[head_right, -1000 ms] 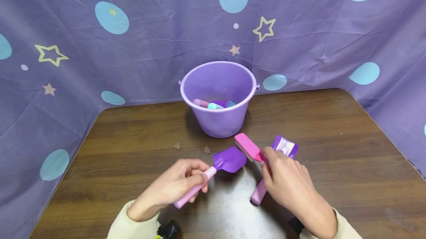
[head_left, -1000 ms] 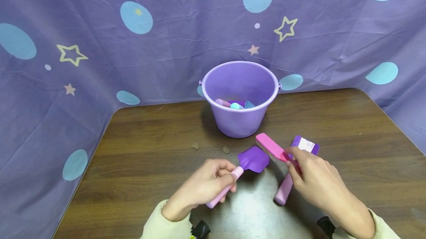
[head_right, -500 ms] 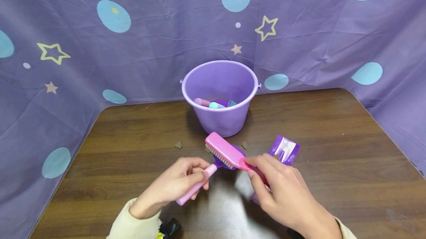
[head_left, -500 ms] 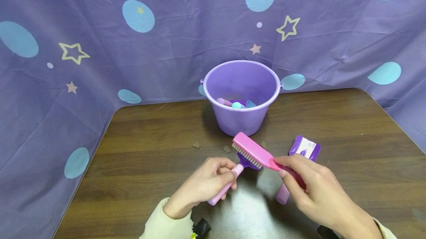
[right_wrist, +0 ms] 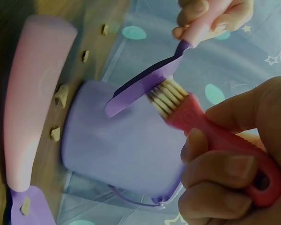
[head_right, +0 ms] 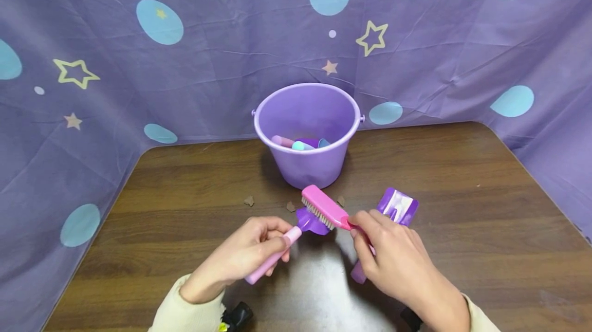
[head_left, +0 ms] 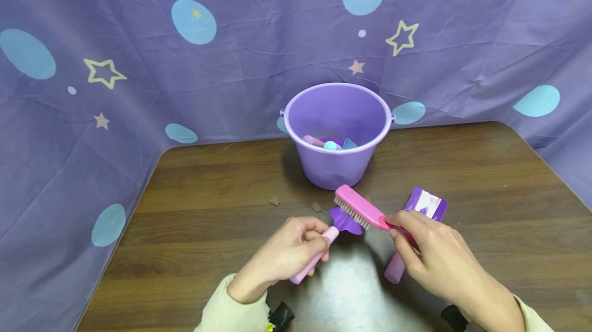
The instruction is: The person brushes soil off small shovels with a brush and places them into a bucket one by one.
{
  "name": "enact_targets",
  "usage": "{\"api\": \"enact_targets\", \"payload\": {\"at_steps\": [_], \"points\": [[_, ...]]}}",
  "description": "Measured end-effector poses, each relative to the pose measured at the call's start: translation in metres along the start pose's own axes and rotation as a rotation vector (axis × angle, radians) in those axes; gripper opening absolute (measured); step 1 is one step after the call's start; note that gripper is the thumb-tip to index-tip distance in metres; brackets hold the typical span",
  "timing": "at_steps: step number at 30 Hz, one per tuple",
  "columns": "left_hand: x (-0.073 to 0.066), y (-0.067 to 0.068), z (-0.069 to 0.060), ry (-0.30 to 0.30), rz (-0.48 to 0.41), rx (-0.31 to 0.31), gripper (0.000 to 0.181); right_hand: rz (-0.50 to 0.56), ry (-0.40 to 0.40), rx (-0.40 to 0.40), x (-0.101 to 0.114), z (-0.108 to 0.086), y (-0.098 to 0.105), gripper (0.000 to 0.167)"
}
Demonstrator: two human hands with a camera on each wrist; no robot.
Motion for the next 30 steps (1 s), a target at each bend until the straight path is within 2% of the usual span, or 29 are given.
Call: {"api": "enact_targets", "payload": {"at_steps": [6,17,23,30], "points": [[-0.001,-0.001,0.000,0.005,-0.012,0.011,0.014,-0.067,-0.062,0.043,-0.006,-0.001,-0.003,0.020],[-0.001,0.000,-0.001,0.002,-0.010,0.022,0.016,-0.106,-0.159,0.099,-0.014,-0.002,-0.006,0.009],[-0.002,0.000,-0.002,-0.007,-0.016,0.027,0.016,-0.144,-0.245,0.143,-0.018,-0.003,-0.004,0.007],[-0.003,0.001,-0.001,-0.015,-0.035,0.031,0.018,-0.151,-0.280,0.133,-0.018,-0.003,-0.001,0.007]]}}
Point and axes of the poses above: each hand's wrist, its own z-axis towards the middle knuckle, its own y-axis out of the back of the hand, x = y × z, the point moved 2 cm from there along z, towards the middle knuckle, and after that the axes turned 5 degrees about x, right-handed, at the moved point
